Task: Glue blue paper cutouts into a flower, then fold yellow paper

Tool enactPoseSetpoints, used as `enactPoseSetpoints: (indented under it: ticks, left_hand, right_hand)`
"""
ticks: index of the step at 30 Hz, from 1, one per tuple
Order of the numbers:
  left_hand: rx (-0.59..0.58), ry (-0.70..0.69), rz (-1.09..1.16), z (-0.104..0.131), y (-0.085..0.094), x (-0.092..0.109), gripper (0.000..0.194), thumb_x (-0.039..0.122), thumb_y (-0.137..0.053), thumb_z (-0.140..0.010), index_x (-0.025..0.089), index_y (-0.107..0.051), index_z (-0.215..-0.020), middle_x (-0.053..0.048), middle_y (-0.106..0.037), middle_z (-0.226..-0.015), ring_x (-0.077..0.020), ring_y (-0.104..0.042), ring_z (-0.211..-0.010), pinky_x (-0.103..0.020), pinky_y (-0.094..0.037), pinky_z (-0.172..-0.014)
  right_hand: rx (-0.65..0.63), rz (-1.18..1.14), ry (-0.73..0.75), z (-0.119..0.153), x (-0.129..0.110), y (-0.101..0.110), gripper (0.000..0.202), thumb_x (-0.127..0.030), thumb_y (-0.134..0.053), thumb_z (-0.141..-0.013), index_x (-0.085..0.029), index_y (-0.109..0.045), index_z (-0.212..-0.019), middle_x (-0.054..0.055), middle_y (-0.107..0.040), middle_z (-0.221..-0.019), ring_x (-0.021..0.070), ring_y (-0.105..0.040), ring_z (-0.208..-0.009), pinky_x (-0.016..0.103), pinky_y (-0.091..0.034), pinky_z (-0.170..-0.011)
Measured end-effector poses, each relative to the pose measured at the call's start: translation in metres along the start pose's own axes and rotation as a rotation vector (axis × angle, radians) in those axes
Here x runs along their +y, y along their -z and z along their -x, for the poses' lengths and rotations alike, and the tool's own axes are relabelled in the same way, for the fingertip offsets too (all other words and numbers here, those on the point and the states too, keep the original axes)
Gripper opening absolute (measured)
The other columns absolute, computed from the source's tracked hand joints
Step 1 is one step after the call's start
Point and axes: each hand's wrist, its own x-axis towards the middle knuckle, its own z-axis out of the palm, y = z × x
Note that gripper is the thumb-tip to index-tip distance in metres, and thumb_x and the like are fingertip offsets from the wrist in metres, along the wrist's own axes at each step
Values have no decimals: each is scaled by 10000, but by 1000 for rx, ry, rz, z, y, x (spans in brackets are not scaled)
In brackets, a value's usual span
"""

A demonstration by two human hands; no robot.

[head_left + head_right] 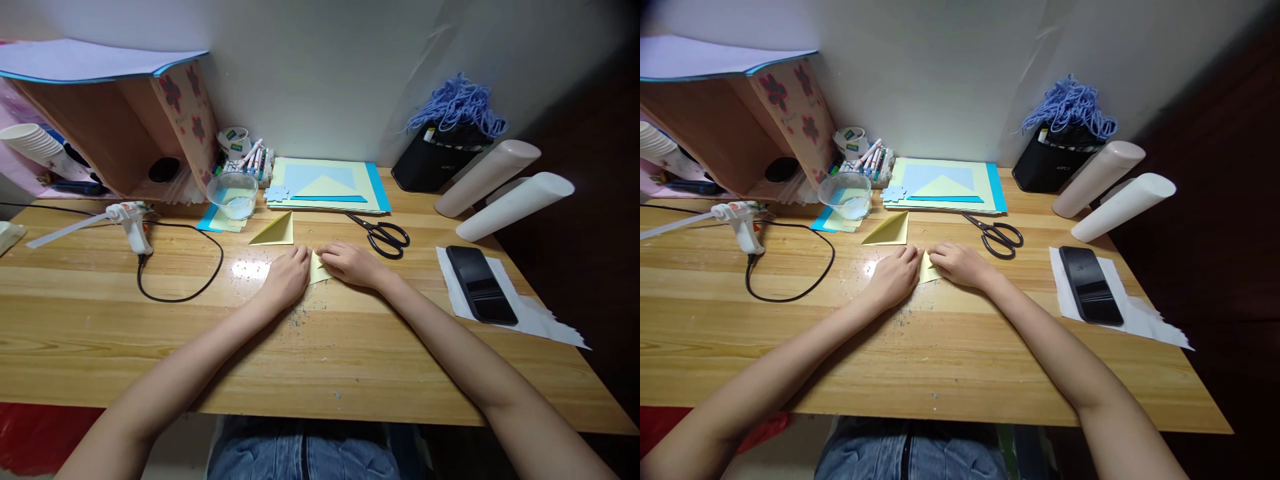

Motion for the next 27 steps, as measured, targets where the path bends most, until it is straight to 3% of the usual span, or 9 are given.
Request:
enactPoseSetpoints:
  ticks: [10,19,27]
  left_hand:
    - [-16,13,34,0,1,0,308,179,-297,-893,114,-478,-1133,-117,-527,-967,-226,-480,-900,-327,-427,-667]
    - [-9,-1,3,1,0,-1,318,183,-310,-892,106,-457,-1162,-112,-538,-986,-223,-481,-908,-328,-427,-690]
    - [-16,6,-11,1,0,-1,321,195,-313,-893,112,-461,-1165,-109,-540,-998,-220,-482,-916,-317,-424,-679]
  right_hand:
    - [56,14,19,4,-1,2,153,-220,-457,-846,-180,-581,-765,54,-575,-729,165,-487,-701,269,-364,-588]
    - [126,-102,-6,8,3,2,146,-218,-487,-826,-175,-588,-729,42,-560,-674,152,-473,-649,274,-379,-589]
    - [154,84,32,10,3,3,282,-230,-471,-831,-184,-533,-559,24,-530,-549,137,-454,-558,272,-324,-511]
